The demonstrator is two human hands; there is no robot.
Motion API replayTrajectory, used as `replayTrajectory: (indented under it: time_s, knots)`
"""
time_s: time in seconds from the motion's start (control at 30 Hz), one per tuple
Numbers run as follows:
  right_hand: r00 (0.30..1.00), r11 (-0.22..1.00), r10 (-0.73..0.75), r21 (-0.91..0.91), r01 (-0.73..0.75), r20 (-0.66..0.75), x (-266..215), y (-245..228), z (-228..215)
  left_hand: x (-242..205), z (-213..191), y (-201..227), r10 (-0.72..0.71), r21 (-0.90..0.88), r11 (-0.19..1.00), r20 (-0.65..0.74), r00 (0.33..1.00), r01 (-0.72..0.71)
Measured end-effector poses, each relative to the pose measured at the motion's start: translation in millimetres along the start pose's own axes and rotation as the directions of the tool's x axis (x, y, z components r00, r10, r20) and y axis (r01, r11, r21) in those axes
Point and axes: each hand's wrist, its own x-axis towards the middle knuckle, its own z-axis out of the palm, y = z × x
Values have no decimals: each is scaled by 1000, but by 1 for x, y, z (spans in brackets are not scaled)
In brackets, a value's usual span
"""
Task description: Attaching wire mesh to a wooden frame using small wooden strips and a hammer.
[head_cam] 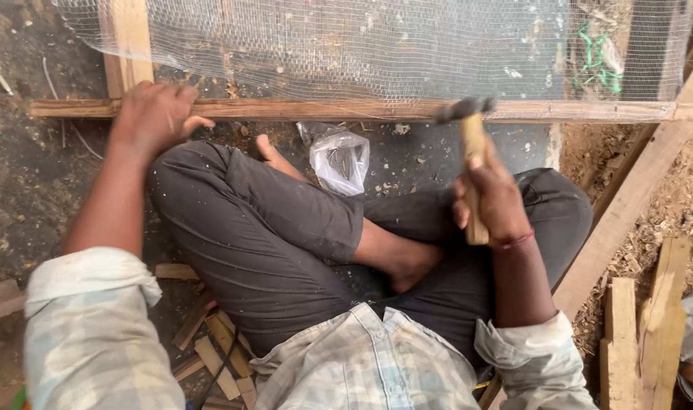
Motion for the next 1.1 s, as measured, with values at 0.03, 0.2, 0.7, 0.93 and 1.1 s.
replayTrajectory:
  time_s: [0.03, 0.2, 0.7, 0.93, 1.1]
  knots:
    - [1000, 1000, -5, -2, 5, -4, -1, 4, 1, 7, -14, 2, 1, -1, 1000, -7, 1000, -1]
    - [899, 931, 362, -133, -339, 246, 21, 39, 6, 61, -88, 31, -53, -177, 983, -70, 996, 40]
    - [887, 78, -357, -937, 342, 294, 45, -18, 38, 170, -40, 128, 215, -250, 952, 126, 968, -179]
    - [629, -151, -578, -826, 544, 520, 118, -3, 29, 171, -45, 119, 250, -324, 922, 70, 966, -214]
    - [679, -95, -543, -839, 535, 494, 130, 9, 22, 169, -42, 113, 293, -350, 889, -60, 954, -295]
